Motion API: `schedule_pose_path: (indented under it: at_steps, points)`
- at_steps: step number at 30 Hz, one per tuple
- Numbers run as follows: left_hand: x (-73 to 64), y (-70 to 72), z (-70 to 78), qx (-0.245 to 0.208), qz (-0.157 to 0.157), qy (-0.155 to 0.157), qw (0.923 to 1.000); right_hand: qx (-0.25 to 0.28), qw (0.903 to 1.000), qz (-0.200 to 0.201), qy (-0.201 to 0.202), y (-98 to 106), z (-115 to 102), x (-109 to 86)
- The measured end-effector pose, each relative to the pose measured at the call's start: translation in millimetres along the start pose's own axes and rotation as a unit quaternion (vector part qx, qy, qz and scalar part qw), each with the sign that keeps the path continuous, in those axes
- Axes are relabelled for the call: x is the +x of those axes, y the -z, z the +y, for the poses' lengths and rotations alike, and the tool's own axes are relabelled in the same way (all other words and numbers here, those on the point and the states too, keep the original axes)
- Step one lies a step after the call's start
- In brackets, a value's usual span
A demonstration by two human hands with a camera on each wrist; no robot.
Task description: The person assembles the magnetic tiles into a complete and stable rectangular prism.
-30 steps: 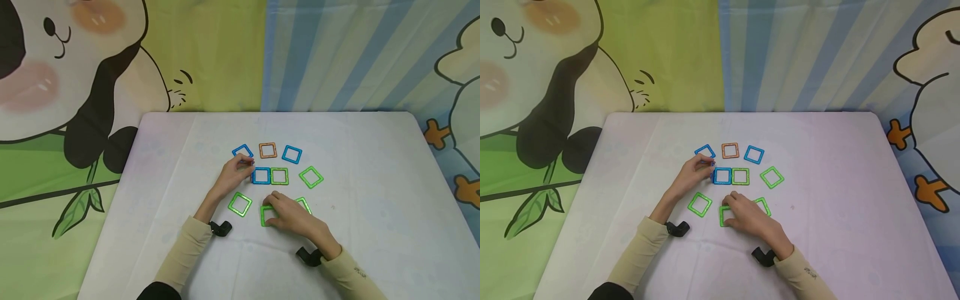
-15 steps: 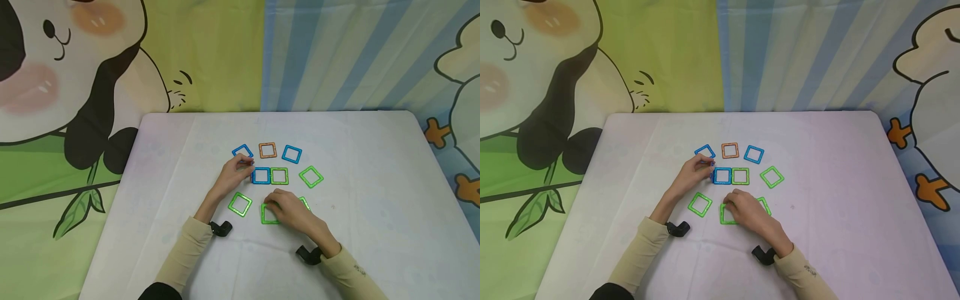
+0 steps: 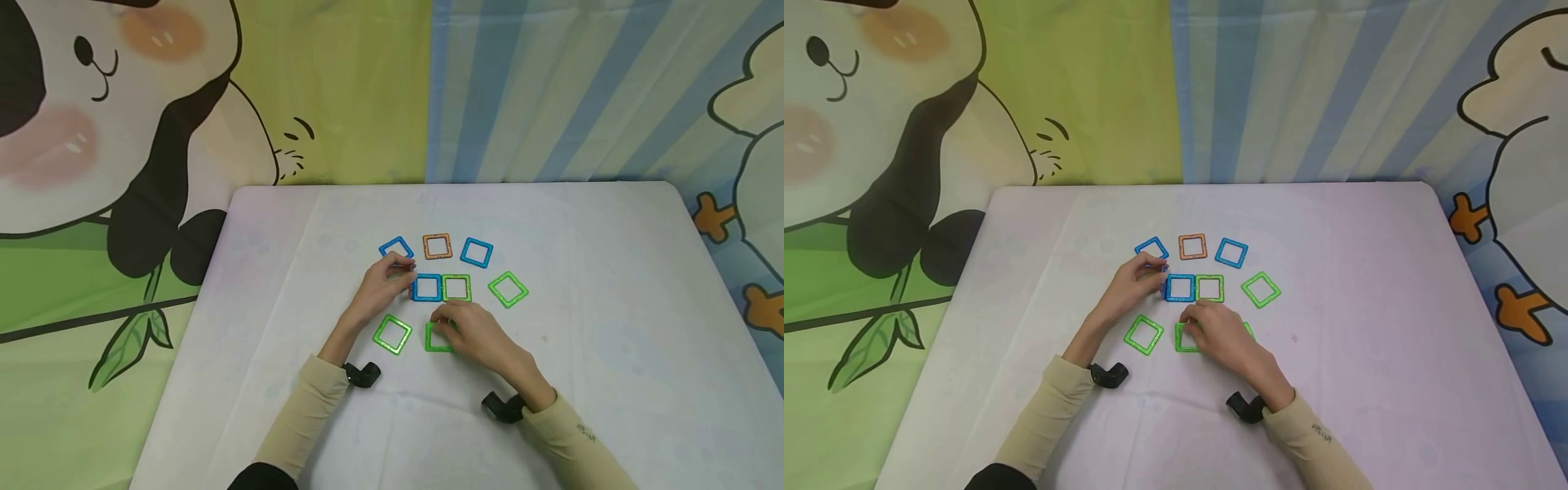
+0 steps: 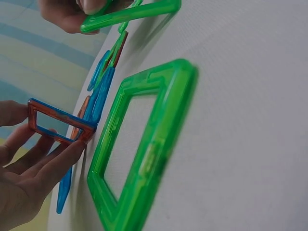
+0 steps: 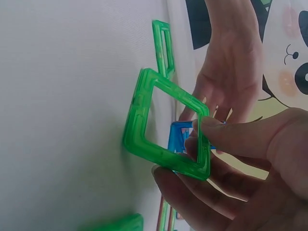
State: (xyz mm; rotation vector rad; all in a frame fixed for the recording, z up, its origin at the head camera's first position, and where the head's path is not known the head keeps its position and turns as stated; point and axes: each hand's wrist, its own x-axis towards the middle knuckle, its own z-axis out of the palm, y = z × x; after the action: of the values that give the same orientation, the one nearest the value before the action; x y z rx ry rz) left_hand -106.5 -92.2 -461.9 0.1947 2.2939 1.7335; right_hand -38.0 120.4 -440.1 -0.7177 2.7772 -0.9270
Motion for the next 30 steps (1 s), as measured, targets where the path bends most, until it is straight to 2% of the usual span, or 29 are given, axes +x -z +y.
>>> schedule_pose_path:
  at_steps: [18, 30]
  points:
    - [0.9, 0.2, -2.2, -0.009, 0.001, 0.000, 1.0000, -0.022, 0.9994, 0.027, 0.008, 6, -7, 15.9]
    - [1.5, -1.5, -3.1, -0.008, -0.002, -0.007, 0.9999, -0.030, 0.9969, 0.062, 0.036, 7, -3, 28.7]
